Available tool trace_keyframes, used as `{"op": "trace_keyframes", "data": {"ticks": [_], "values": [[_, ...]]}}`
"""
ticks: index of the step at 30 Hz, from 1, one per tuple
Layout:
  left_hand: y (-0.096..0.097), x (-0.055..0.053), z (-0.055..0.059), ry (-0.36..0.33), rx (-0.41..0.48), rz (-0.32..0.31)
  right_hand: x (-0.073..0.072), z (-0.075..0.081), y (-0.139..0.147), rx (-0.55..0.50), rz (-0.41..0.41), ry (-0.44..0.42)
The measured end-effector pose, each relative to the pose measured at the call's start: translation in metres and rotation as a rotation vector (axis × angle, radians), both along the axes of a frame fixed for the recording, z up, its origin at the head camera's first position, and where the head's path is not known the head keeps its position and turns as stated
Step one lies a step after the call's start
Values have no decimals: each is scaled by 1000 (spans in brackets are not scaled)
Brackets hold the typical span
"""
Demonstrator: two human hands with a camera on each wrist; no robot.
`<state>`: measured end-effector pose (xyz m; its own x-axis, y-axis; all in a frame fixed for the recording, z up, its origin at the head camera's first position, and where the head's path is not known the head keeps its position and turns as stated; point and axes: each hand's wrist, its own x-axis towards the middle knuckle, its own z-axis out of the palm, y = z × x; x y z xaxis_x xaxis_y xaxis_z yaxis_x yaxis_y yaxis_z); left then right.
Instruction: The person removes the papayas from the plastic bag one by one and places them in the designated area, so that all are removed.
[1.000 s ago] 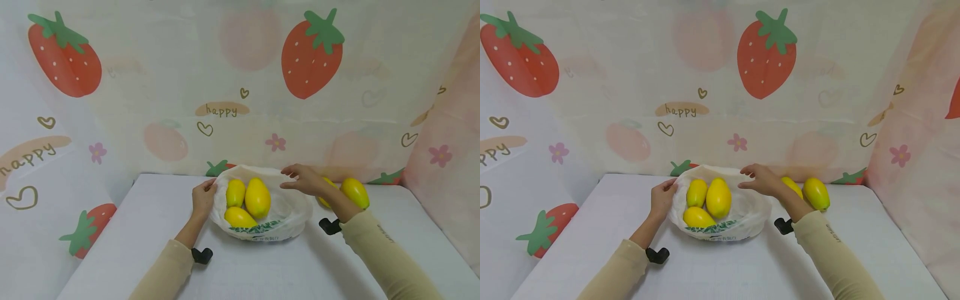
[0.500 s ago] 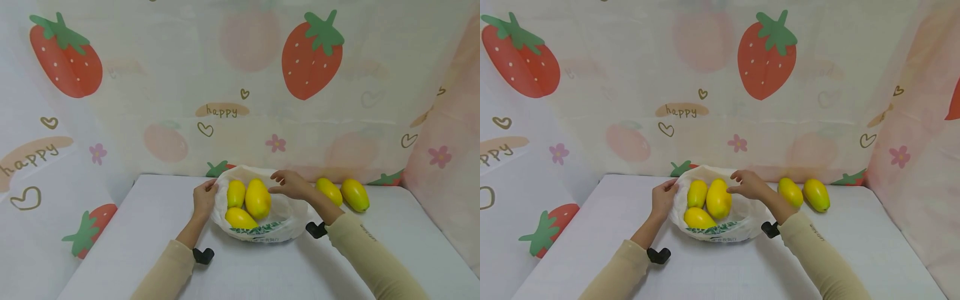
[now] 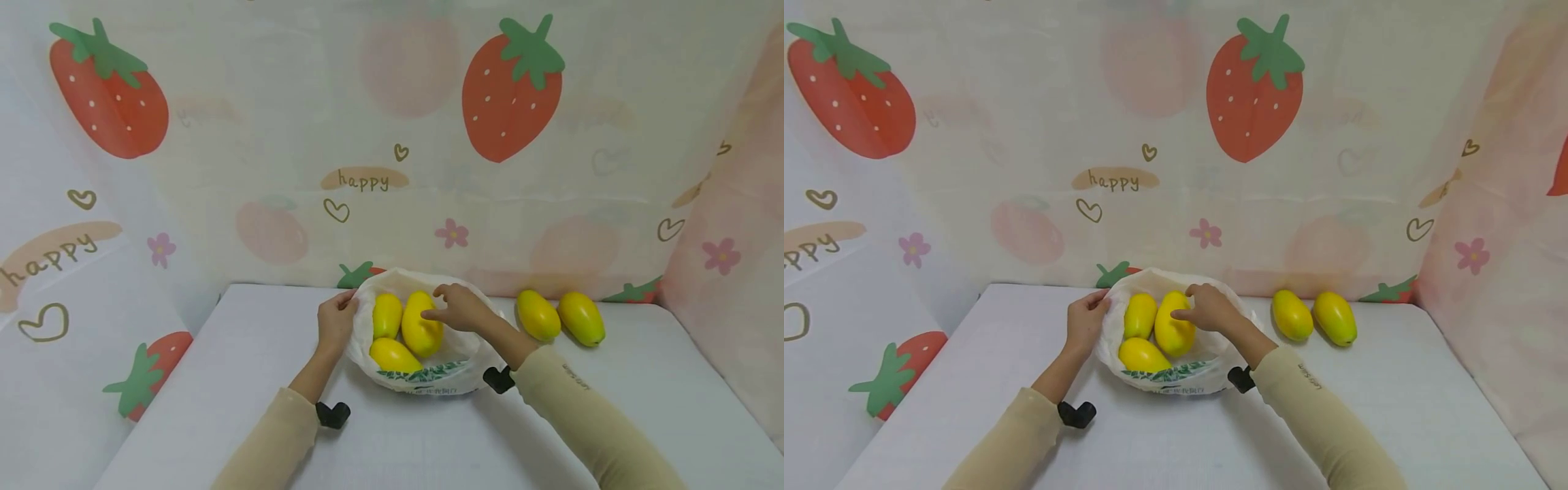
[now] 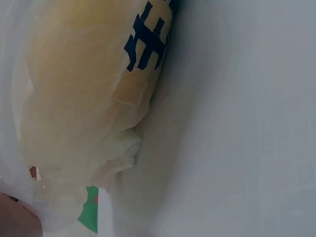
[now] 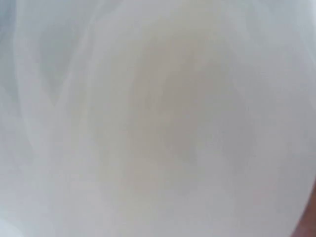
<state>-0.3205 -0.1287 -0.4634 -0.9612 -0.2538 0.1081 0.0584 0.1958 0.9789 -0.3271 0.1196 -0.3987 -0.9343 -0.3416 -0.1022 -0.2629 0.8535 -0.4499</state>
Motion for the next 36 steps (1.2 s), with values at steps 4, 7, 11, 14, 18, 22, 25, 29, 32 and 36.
{"op": "trace_keyframes", "data": {"ticks": [4,7,11,14,18,22,25,29,32,36], "values": [[1,0,0,5,0,-4,-2,-4,-5,-13,-46,-30],[1,0,0,-1,-6,-3,-3,-6,-10,-7,-87,-57],[1,0,2,-1,-12,2,-4,-7,-19,1,-129,-94],[1,1,3,-3,-11,1,-5,-9,-24,-1,-170,-118],[1,2,3,-10,-12,-4,-6,-12,-28,-20,-221,-150],[0,2,1,-13,-16,1,-9,-17,-30,-65,-274,-208],[-1,2,0,-11,-15,4,-12,-22,-32,-102,-305,-237],[-2,1,0,-1,-14,9,-12,-26,-33,-166,-323,-254],[-2,1,0,9,-10,17,-13,-29,-33,-200,-336,-280],[-1,1,1,20,-4,19,-14,-30,-34,-205,-363,-313]]}}
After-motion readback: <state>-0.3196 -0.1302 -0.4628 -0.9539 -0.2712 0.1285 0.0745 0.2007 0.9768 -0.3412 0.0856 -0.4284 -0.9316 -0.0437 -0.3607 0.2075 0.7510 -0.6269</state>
